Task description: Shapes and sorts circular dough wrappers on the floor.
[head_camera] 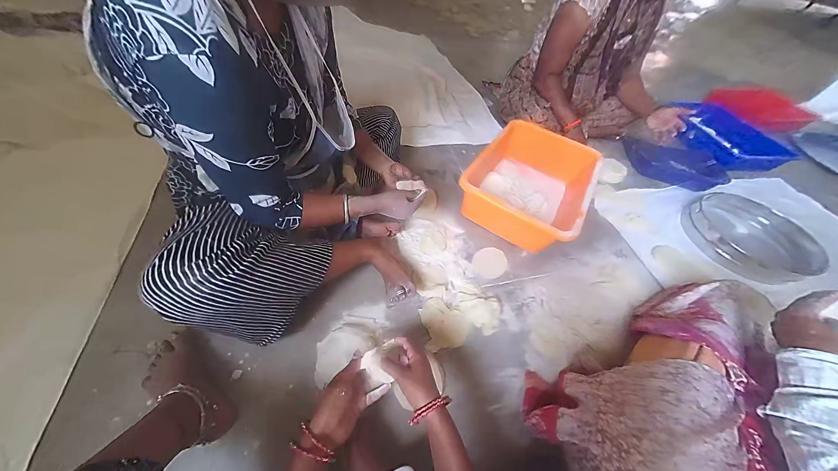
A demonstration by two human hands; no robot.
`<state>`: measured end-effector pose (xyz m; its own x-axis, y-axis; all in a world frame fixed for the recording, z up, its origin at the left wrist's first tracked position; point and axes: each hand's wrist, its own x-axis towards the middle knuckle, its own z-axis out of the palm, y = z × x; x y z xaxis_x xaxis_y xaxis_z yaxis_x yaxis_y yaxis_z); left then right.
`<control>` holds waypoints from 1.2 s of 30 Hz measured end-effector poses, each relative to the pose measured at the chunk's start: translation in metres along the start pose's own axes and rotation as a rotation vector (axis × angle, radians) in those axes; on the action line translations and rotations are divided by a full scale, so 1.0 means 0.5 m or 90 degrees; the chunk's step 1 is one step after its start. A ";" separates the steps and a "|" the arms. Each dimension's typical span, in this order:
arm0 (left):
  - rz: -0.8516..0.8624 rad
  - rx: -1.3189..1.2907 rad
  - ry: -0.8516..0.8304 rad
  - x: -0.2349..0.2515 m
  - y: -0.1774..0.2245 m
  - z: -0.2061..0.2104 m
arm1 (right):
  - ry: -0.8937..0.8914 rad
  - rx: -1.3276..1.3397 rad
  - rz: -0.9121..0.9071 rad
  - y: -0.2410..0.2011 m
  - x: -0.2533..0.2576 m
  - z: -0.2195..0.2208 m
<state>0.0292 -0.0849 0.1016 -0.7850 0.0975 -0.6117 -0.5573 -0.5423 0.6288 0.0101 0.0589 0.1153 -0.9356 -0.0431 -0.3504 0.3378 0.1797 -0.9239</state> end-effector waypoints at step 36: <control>0.124 -0.066 0.065 -0.005 0.007 0.015 | 0.012 0.416 -0.037 0.003 -0.007 -0.028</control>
<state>0.0272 -0.0806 0.1090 -0.8409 -0.0998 -0.5320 -0.3627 -0.6256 0.6907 0.0123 0.0731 0.1173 -0.9539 -0.0159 -0.2998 0.2737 -0.4566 -0.8465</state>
